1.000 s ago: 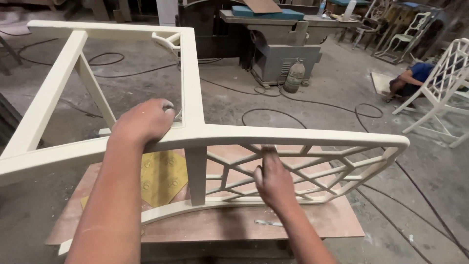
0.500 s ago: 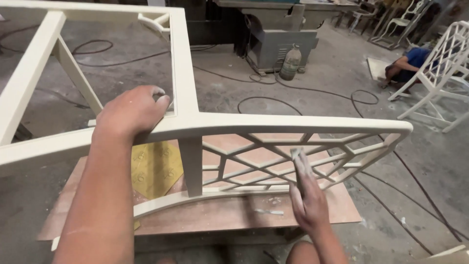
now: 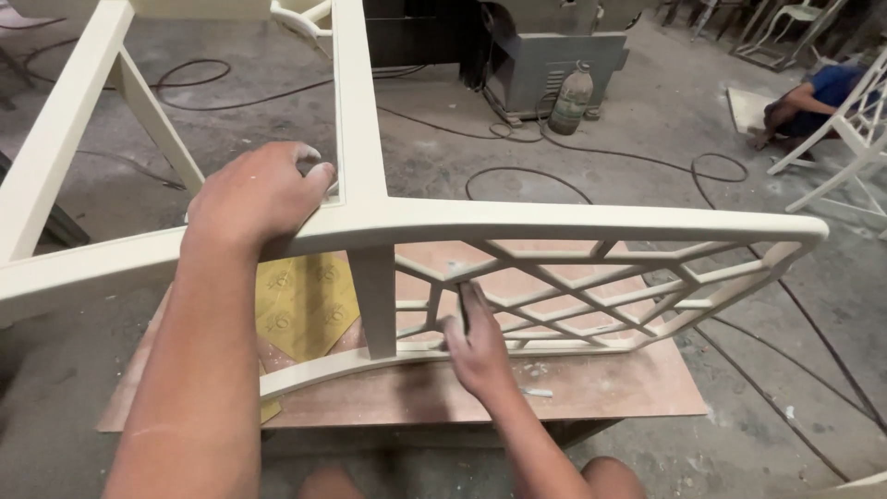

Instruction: The person sands the frame of a white wooden chair using a sanding block, focusing on the lattice backrest and curved edges. The person repositions the chair to access different sections and continues sanding until the end of the clip.

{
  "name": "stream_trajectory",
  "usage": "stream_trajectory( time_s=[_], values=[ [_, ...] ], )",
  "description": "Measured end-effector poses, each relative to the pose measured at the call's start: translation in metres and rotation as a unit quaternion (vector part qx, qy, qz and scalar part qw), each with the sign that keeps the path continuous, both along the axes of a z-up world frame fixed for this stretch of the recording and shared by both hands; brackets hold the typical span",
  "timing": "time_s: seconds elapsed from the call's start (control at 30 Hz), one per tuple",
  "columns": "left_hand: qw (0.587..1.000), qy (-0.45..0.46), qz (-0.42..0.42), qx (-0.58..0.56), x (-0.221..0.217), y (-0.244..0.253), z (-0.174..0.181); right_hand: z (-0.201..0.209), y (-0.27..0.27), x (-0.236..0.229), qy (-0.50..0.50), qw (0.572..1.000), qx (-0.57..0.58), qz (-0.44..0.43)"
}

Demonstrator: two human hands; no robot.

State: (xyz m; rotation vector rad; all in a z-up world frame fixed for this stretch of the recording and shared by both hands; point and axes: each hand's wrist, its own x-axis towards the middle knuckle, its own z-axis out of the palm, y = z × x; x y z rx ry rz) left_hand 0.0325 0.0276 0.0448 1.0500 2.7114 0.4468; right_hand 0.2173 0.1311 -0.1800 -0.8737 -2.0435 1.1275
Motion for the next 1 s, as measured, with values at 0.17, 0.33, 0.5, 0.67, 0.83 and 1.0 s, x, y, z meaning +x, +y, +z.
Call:
stream_trajectory(
  time_s=[0.17,0.33,0.5,0.67,0.83,1.0],
  values=[
    [1.000,-0.001,0.004,-0.013,0.000,0.000,-0.001,-0.057,0.000,0.009,-0.014,0.993,0.075,-0.087],
    [1.000,0.007,-0.001,-0.018,-0.003,0.002,-0.002,-0.085,-0.018,-0.034,0.066,0.988,0.107,-0.088],
    [0.999,-0.004,0.015,-0.028,0.001,0.003,0.001,-0.094,-0.016,-0.030,0.144,0.961,0.178,-0.156],
    [1.000,-0.012,0.013,-0.026,0.002,0.000,0.002,-0.060,-0.041,-0.039,0.131,0.981,0.082,-0.117],
    [0.999,-0.008,0.017,-0.026,0.000,0.003,-0.001,-0.083,-0.013,-0.006,0.118,0.969,0.180,-0.120],
    [1.000,-0.004,0.001,-0.022,-0.001,0.002,0.001,-0.056,-0.038,-0.034,0.109,0.990,0.042,-0.080]
  ],
)
